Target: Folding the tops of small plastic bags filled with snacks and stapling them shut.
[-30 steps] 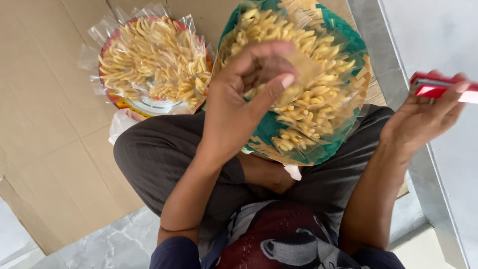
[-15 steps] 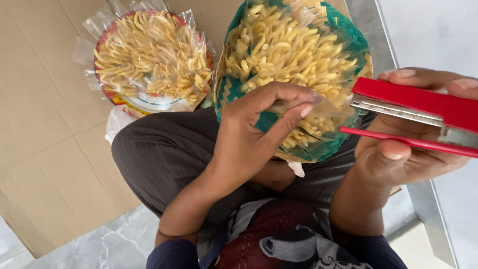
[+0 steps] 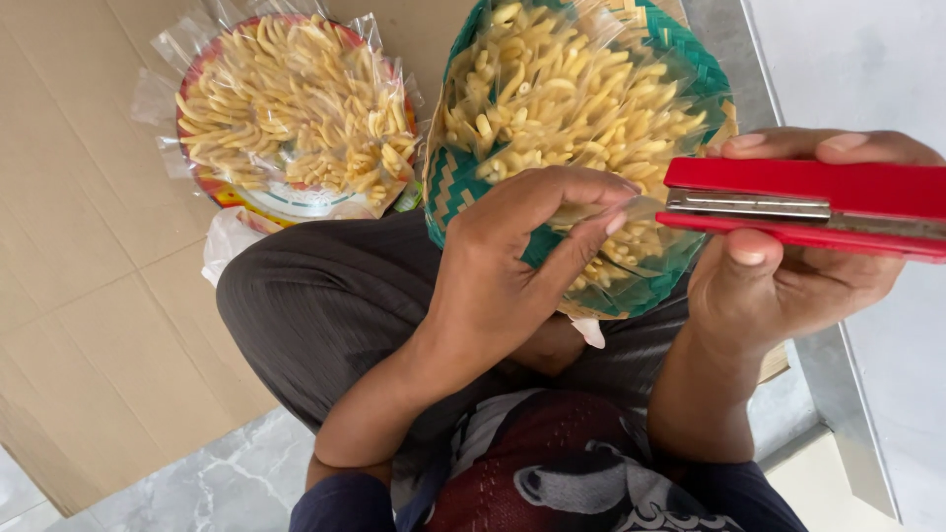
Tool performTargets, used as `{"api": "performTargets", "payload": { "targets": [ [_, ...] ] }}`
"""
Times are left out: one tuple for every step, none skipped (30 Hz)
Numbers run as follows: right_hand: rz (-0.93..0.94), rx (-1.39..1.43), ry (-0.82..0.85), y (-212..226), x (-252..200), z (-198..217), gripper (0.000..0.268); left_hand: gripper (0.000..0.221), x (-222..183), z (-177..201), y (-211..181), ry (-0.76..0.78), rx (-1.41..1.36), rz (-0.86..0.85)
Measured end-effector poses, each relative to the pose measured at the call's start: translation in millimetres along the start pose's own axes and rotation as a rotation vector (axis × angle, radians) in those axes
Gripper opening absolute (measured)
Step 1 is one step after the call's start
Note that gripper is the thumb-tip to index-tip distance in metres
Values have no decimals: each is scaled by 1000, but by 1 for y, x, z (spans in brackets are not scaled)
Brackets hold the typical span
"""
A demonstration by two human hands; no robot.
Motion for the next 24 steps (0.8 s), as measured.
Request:
{"api": "performTargets", "payload": {
  "targets": [
    [-4, 0, 5, -1, -1, 0, 47, 12, 0, 0, 0, 6, 6, -4],
    [-8, 1, 12, -1, -1, -1, 47, 12, 0, -1, 0, 10, 12, -8],
    [-10, 1, 12, -1, -1, -1, 47, 12, 2, 0, 0, 10, 11, -6],
    [-4, -23, 30, 0, 0, -2, 47, 13, 2, -1, -1, 25, 28, -14],
    [2, -47, 47, 0, 0, -4, 47, 15, 3, -2, -2, 40, 45, -23],
    [1, -47, 48, 2, 0, -4, 47, 15, 4, -1, 2, 39, 45, -21],
    [-20, -43, 61, 1, -1, -5, 45, 24, 5, -3, 6, 62, 89, -27],
    [-39, -40, 74, 1, -2, -7, 44, 35, 5, -6, 9, 84, 132, -33],
    [-40, -40, 75, 1, -5, -4, 44, 35, 5, -5, 14, 83, 131, -32],
    [-74, -30, 82, -2, -7, -3, 48, 44, 5, -8, 16, 111, 167, -62],
    [-108, -20, 89, -4, -10, -1, 53, 54, 4, -10, 18, 138, 203, -93],
    [-109, -20, 88, -2, -10, -1, 53, 54, 5, -11, 21, 139, 203, -92],
    [-128, -34, 118, -1, -11, -3, 52, 51, 5, -13, 22, 137, 220, -114],
    [-146, -47, 147, 0, -11, -4, 52, 49, 5, -14, 22, 135, 238, -137],
    [-146, -48, 146, 2, -11, -5, 52, 49, 7, -13, 22, 136, 237, -137],
    [-145, -43, 153, 4, -10, -7, 50, 45, 8, -14, 21, 157, 237, -152],
    [-145, -38, 159, 5, -10, -8, 48, 42, 9, -14, 19, 177, 238, -168],
    [-145, -39, 158, 5, -10, -7, 48, 42, 10, -13, 19, 179, 237, -168],
    [-152, -29, 171, 5, -10, -7, 51, 37, 10, -15, 17, 193, 248, -208],
    [-157, -18, 184, 5, -11, -7, 53, 33, 9, -15, 14, 207, 260, -249],
    [-157, -18, 184, 4, -12, -6, 53, 33, 10, -15, 13, 206, 260, -249],
    [-175, -7, 179, 3, -13, -5, 52, 33, 10, -14, 9, 204, 262, -275],
    [-193, 3, 174, 1, -14, -4, 51, 34, 10, -14, 6, 202, 265, -300],
    [-193, 3, 174, 2, -14, -5, 51, 34, 10, -13, 5, 202, 265, -300]
  ]
}}
Point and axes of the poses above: each hand's wrist, its own x-axis towards the middle knuckle, its own z-axis out of the back of the hand, y = z × x, the point moved 8 cm from there along x, towards the middle knuckle, and after that the axes turned 9 degrees about z, right-handed, at the moved point
